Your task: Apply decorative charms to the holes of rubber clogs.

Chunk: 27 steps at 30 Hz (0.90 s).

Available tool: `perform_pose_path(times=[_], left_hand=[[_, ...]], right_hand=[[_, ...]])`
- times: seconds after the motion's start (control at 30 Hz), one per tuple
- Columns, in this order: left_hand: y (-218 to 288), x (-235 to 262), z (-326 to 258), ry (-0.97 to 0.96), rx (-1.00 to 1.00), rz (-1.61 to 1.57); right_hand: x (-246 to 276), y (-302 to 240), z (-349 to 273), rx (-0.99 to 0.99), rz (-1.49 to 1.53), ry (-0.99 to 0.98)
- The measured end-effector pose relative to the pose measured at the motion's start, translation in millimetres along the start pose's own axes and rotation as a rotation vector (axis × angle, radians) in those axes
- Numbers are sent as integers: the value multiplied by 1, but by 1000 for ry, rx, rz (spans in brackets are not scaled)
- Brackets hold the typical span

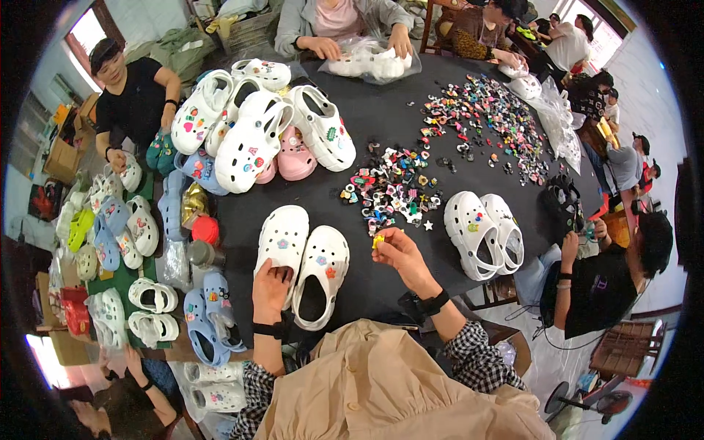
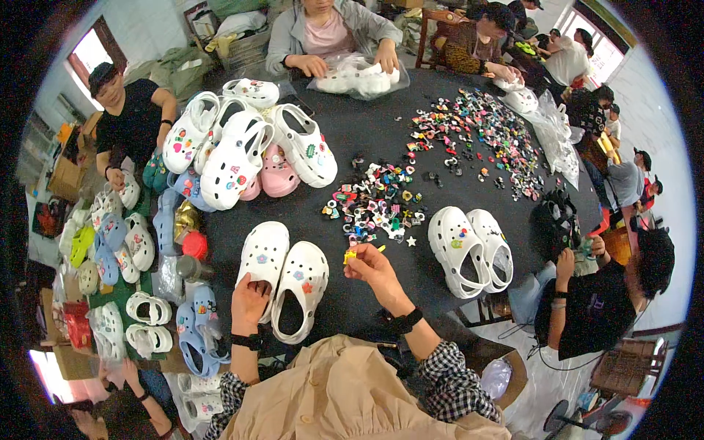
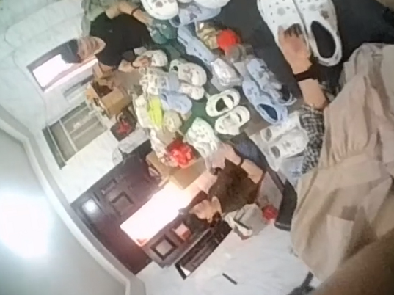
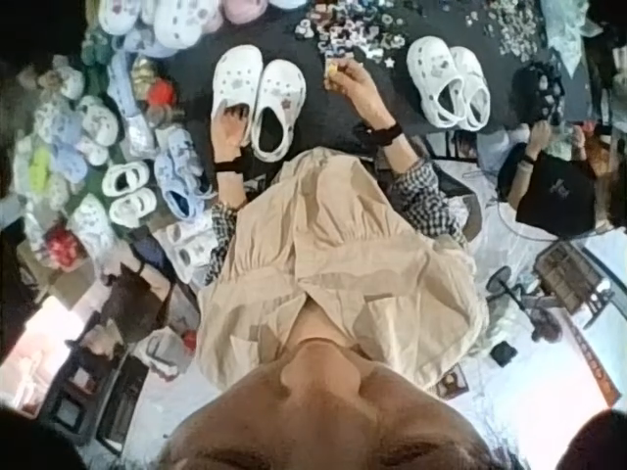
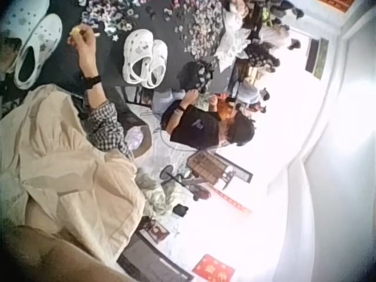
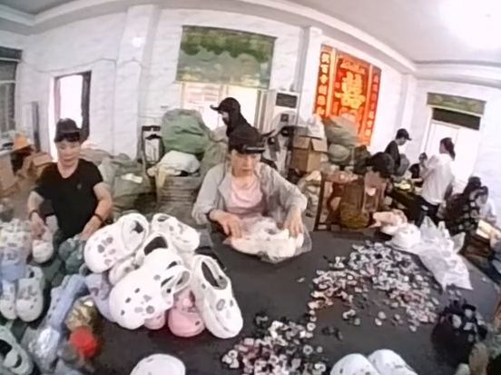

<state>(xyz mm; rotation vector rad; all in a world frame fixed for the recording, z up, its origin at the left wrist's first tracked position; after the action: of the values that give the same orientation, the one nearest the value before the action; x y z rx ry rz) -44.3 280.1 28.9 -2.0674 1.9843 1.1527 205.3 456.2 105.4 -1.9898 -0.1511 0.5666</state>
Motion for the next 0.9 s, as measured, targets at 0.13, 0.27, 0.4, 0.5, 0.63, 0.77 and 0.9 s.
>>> perform_pose_path(times=[0.13, 0.27, 0.4, 0.5, 0.63, 0.77, 0.9], left_hand=[[5, 2, 14, 38, -2, -21], [8, -3, 20, 32, -29, 27], [12, -3, 22, 39, -167, 207], [8, -16, 13, 148, -300, 329], [8, 8, 11, 103, -390, 363], [13, 22, 11, -3, -46, -146], [19, 37, 16, -134, 106, -405]], right_hand=[[4, 11, 1, 1, -31, 29], [28, 36, 40, 10, -177, 123], [18, 23, 92, 870, -814, 220], [10, 32, 124, 1102, -1249, 190], [0, 38, 138, 941, -1597, 87], [18, 19, 129, 988, -1597, 87], [44, 8, 128, 1013, -1552, 190]])
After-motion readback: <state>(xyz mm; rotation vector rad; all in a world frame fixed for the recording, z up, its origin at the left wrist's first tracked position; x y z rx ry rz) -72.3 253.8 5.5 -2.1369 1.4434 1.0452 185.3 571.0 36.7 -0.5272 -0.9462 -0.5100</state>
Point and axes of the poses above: each hand's wrist, its own z-axis towards the middle knuckle, its own x-axis out of the back of the hand, y = z × x, the point moved 3 cm from there along z, towards the middle knuckle, and after that the axes turned 15 degrees about y, right-handed, at the moved point
